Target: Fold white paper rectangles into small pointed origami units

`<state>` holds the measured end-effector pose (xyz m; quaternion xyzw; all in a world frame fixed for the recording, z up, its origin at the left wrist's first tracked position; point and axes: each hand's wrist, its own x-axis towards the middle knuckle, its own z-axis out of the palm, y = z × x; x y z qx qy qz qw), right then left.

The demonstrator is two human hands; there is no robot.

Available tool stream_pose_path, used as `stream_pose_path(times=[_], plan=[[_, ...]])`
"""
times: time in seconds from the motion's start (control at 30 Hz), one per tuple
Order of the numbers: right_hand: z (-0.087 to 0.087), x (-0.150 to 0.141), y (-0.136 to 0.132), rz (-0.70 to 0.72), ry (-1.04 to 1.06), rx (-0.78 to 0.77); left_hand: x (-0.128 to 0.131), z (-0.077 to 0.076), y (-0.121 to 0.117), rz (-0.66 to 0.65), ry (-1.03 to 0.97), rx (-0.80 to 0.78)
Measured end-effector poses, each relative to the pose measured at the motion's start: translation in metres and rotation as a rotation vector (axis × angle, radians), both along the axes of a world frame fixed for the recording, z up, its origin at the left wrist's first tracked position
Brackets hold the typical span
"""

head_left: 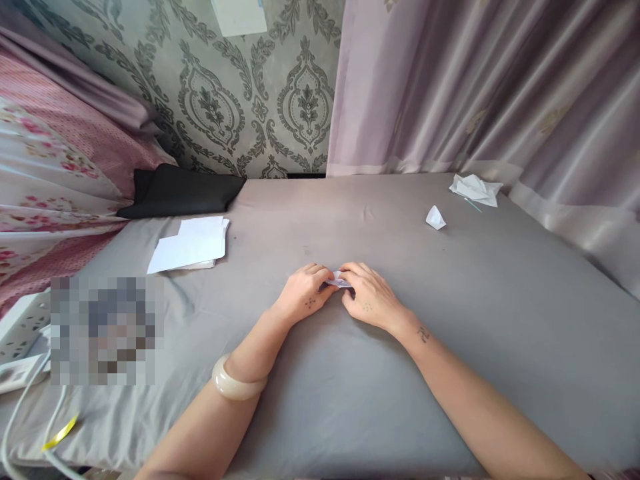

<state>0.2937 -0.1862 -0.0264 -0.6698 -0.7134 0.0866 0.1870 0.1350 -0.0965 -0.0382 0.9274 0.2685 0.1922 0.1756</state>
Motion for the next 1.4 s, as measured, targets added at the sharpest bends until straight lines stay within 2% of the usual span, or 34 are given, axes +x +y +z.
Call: stream_pose_path(times=[0.2,0.43,0.6,0.77,0.9,1.07,1.23,1.4], plan=[[0.004,0.006,0.004,-0.005,0.171,-0.064,-0.001,0.004,0.000,-0.028,-0.002,0.011],[0.006,0.010,0.008,-0.004,0.180,-0.097,0.005,0.003,-0.004,0.026,0.009,0.010],[0.022,0.008,0.014,0.027,0.058,-0.200,0.013,0.009,-0.010,0.126,0.089,-0.028],[0.047,-0.001,0.024,-0.018,-0.266,-0.382,0.020,0.014,-0.014,0.200,0.143,-0.063],[0.057,-0.003,0.035,-0.004,-0.292,-0.395,0.023,0.017,-0.016,0.240,0.179,-0.098],[0.049,0.005,0.042,-0.025,-0.249,-0.400,0.026,0.015,-0.018,0.259,0.217,-0.113],[0.037,0.007,0.037,-0.055,-0.222,-0.363,0.030,0.014,-0.016,0.277,0.264,-0.144],[0.037,0.001,0.031,-0.040,-0.227,-0.327,0.033,0.024,-0.017,0.274,0.331,-0.121]])
